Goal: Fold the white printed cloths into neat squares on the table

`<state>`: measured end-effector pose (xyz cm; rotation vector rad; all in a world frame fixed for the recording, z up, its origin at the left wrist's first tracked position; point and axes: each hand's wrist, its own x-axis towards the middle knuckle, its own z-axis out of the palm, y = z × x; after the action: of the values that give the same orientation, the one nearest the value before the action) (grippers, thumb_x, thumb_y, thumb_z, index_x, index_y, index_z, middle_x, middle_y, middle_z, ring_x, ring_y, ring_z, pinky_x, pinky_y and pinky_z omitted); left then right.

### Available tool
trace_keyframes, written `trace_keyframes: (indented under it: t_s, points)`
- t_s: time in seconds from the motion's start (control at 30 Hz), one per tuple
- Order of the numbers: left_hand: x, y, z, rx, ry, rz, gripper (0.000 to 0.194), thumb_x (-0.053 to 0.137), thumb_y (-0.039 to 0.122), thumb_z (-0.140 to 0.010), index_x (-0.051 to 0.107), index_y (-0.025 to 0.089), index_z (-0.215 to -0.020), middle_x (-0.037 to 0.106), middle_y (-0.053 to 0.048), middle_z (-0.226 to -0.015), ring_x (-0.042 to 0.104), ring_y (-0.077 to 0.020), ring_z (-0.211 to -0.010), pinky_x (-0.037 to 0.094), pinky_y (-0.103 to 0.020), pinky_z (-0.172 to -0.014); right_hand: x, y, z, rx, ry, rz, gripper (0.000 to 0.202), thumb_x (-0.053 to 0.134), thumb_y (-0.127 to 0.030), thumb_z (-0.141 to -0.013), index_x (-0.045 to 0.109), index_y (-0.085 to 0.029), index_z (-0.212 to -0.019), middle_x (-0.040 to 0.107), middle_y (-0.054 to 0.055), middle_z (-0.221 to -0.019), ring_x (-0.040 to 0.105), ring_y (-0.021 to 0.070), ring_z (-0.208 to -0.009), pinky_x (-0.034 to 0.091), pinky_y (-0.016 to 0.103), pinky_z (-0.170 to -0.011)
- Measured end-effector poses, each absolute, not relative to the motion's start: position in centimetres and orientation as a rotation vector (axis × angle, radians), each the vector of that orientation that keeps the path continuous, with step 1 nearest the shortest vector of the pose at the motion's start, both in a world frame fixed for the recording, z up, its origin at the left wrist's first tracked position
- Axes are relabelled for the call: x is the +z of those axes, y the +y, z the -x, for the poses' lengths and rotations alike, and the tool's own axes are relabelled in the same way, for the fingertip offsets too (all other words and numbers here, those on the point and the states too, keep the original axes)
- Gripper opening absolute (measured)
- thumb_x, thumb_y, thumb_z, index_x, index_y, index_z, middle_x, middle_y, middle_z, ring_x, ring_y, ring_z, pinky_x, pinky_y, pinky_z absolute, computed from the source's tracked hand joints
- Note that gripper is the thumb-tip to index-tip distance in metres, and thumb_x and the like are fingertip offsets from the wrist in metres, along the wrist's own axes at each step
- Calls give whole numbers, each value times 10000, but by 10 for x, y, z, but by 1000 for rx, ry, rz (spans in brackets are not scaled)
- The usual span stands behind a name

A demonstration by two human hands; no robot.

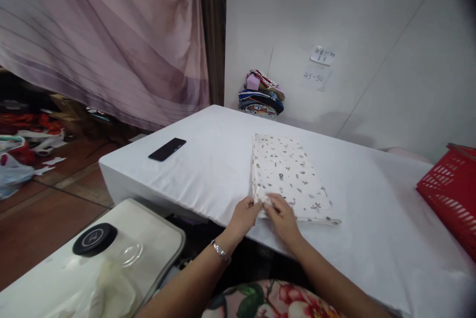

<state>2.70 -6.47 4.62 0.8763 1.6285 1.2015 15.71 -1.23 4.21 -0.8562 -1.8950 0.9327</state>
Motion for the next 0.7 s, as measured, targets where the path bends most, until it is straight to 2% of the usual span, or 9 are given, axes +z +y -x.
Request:
trace_keyframes:
  t_s: [0.13,0.3,0.37,0.47,0.6,0.7]
  points:
    - [47,-68,-26,1168,1639,-933,136,517,280,-770,488,172,-692,418,75,-455,381,-71,-401,289,-202,-425,38,-16,-157,865,-2056,768,227,472,-266,-861,660,-225,-982,632,62,-1000,562,189,-951,439,326,-867]
    - [45,-69,-25,1151,1632,-944,157,514,313,-768,499,169,-706,421,71,-457,394,-77,-413,316,-207,-445,36,-16,-159,713,-2048,806,257,462,-276,-872,646,-219,-1042,615,82,-1051,550,203,-996,444,350,-883]
    - [45,-71,-25,1146,1623,-901,111,490,264,-761,522,160,-739,429,66,-447,401,-79,-417,310,-201,-444,33,-18,-159,651,-2131,780,285,458,-260,-873,626,-227,-1101,609,85,-1086,542,209,-1023,445,366,-895]
    - [47,-74,-25,1135,1513,-784,145,450,261,-762,530,154,-817,451,57,-459,439,-89,-421,281,-194,-413,27,-21,-159,564,-2202,760,330,439,-235,-876,587,-233,-1172,600,91,-1119,537,217,-1046,455,383,-894]
    - [51,-79,-21,1157,1375,-692,300,465,458,-780,494,160,-805,452,54,-519,504,-104,-445,275,-190,-385,23,-24,-158,466,-2239,739,361,433,-211,-875,552,-236,-1214,593,96,-1139,535,225,-1057,466,402,-890]
    - [50,-78,-20,1120,1413,-725,451,496,608,-737,482,159,-782,456,52,-525,492,-97,-430,266,-188,-371,22,-27,-158,428,-2290,706,383,429,-193,-872,531,-239,-1238,583,98,-1167,530,229,-1075,469,410,-901]
